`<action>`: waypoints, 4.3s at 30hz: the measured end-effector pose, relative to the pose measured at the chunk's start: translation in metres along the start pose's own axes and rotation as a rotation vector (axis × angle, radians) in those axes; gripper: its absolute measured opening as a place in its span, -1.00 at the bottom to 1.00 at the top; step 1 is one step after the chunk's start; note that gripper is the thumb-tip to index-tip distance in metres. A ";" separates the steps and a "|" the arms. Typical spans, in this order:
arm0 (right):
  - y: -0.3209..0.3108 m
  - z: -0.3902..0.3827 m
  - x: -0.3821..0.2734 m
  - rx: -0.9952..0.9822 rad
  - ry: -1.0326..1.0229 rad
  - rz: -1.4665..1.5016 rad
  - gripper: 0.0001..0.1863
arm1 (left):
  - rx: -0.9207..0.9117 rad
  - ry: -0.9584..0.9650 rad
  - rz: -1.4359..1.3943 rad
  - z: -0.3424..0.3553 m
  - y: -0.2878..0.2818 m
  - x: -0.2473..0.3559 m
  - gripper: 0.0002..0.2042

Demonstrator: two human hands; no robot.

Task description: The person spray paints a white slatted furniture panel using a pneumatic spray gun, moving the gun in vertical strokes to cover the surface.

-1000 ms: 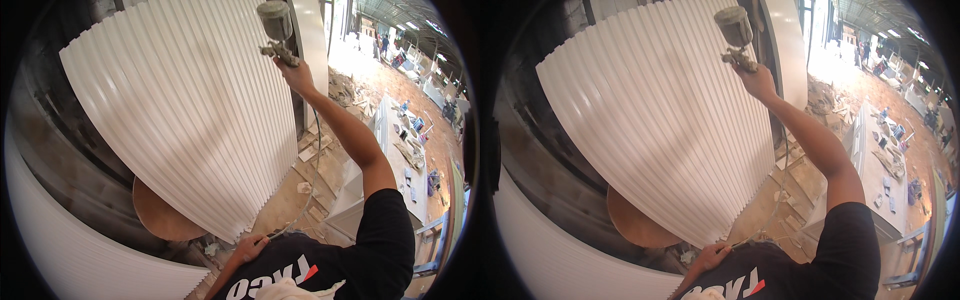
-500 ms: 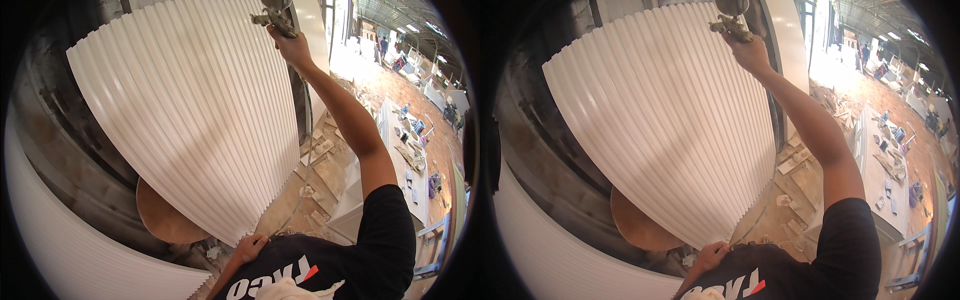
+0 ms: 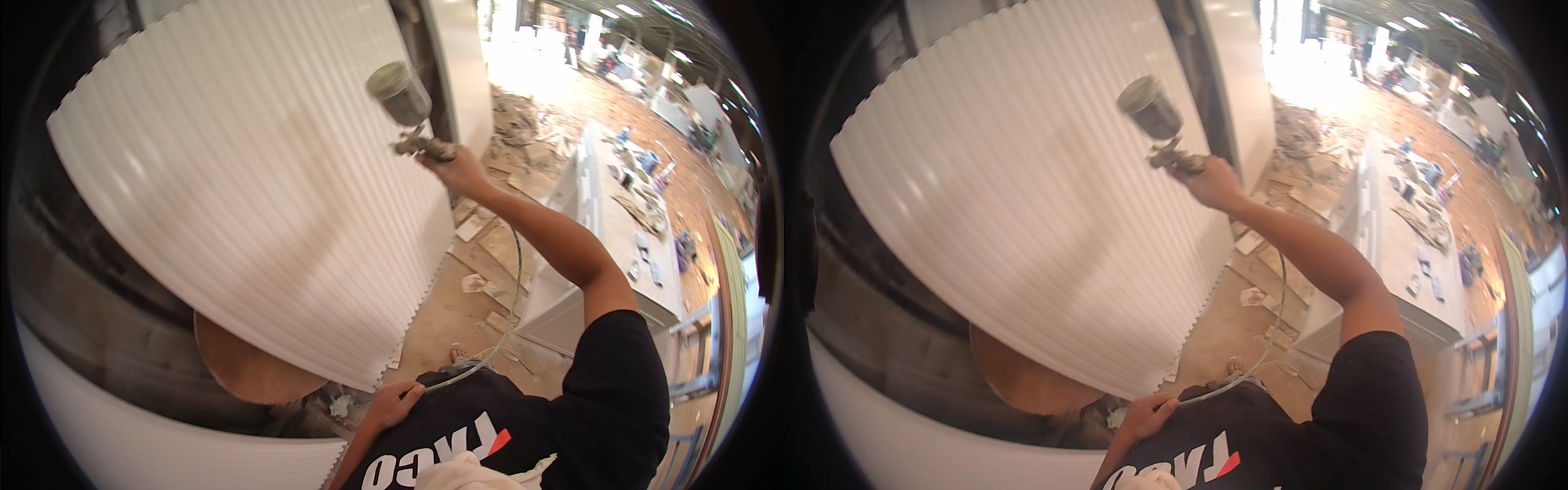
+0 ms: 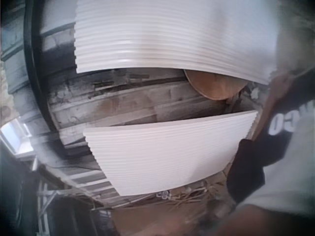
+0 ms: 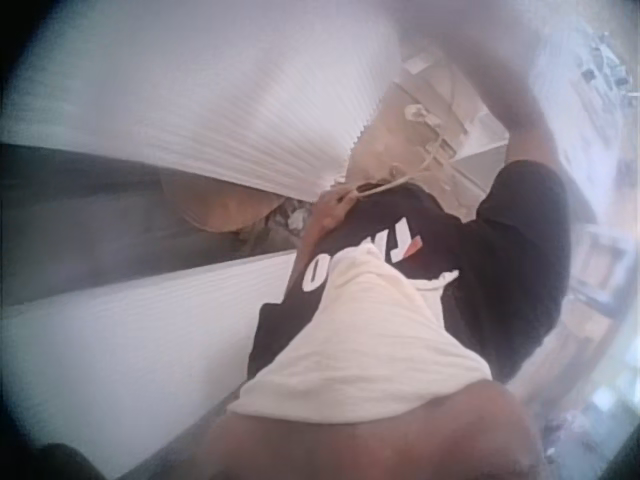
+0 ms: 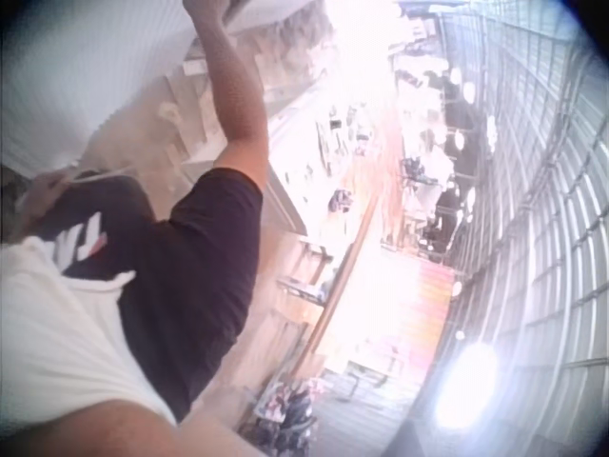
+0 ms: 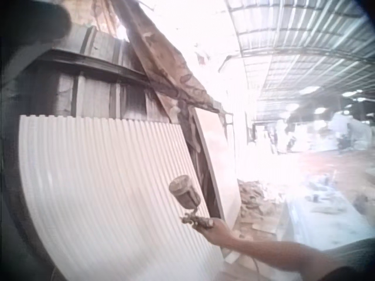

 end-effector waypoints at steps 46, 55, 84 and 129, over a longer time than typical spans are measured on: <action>0.264 -0.077 0.422 -0.394 0.313 0.149 -0.49 | 0.028 -0.619 -0.408 0.124 0.249 0.010 -0.66; 0.357 -0.143 0.535 -0.553 0.486 -0.095 -0.41 | -0.040 -0.762 -0.509 0.133 0.288 -0.024 -0.66; 0.108 -0.022 0.231 -0.064 0.059 0.480 -0.68 | -0.043 -0.283 -0.206 0.092 0.206 -0.008 -0.66; 0.401 -0.153 0.545 -0.700 0.446 -0.215 -0.48 | 0.042 -0.812 -0.699 0.159 0.323 -0.037 -0.66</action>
Point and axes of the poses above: each hand's wrist, its own z-axis towards the middle knuckle, its own y-axis out of the palm, x = y × z, the point moved 3 cm from there along z, towards the middle knuckle, and after that the axes turned 1 degree about -x, right-handed, at the moved point
